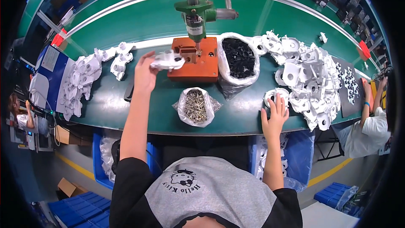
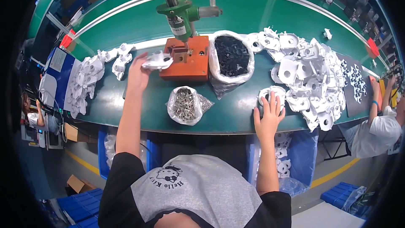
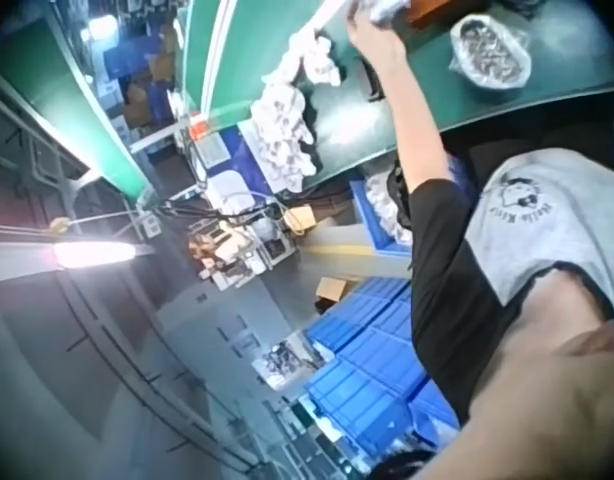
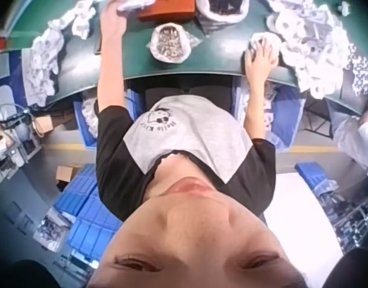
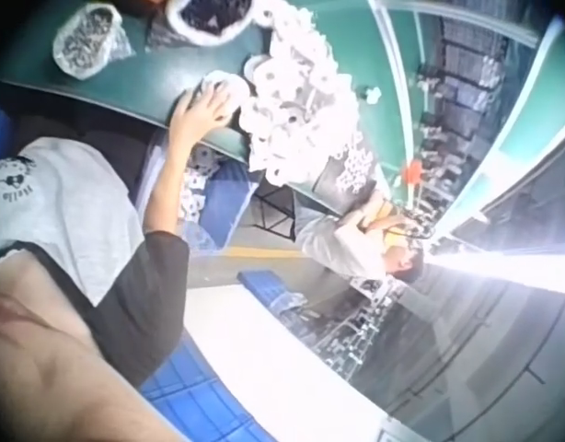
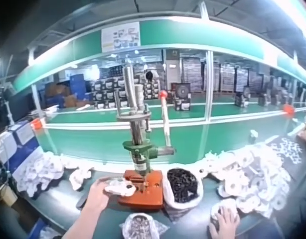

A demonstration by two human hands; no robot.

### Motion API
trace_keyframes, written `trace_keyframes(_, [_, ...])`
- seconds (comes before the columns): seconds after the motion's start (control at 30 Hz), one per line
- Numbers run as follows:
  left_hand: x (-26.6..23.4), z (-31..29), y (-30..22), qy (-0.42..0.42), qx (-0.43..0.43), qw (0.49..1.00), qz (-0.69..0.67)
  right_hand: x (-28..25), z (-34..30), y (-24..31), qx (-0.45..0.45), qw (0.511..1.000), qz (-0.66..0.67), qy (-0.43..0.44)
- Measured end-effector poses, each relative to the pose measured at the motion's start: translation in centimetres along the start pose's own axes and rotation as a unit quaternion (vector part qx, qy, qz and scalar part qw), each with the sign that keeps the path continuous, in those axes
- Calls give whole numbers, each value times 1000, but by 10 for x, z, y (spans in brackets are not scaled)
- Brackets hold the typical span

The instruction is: Manually assembling small plastic housings with internal components and screws using a manual press station.

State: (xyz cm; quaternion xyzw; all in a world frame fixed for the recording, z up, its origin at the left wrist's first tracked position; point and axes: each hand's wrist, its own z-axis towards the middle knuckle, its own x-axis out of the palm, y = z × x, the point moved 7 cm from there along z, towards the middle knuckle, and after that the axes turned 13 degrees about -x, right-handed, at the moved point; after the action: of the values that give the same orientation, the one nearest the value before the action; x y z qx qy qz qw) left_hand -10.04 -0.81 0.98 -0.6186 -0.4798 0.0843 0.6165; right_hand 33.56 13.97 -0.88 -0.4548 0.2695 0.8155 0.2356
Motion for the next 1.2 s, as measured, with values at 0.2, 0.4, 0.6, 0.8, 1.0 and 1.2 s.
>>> trace_keyframes(0.2, [-53, 12, -13, -63, 36, 997, -35, -1, -1, -1, 5, 1000, 2, -5])
trace_keyframes(0.4, [-89, 82, -13, -86, 78, 988, -103, 0, 1, 3, 0, 1000, 2, -8])
trace_keyframes(0.6, [-51, 73, -8, -21, 9, 999, -44, 2, -3, -1, 5, 1000, -9, -4])
trace_keyframes(0.8, [-97, 39, -65, -293, 228, 774, 512, 0, -3, -3, -1, 1000, 0, -31])
trace_keyframes(1.0, [-177, 32, -81, -411, 132, 573, 696, -7, -12, -7, -7, 996, 45, -82])
trace_keyframes(1.2, [-190, 27, -74, -385, 135, 654, 638, -20, -19, -7, 7, 980, 91, -174])
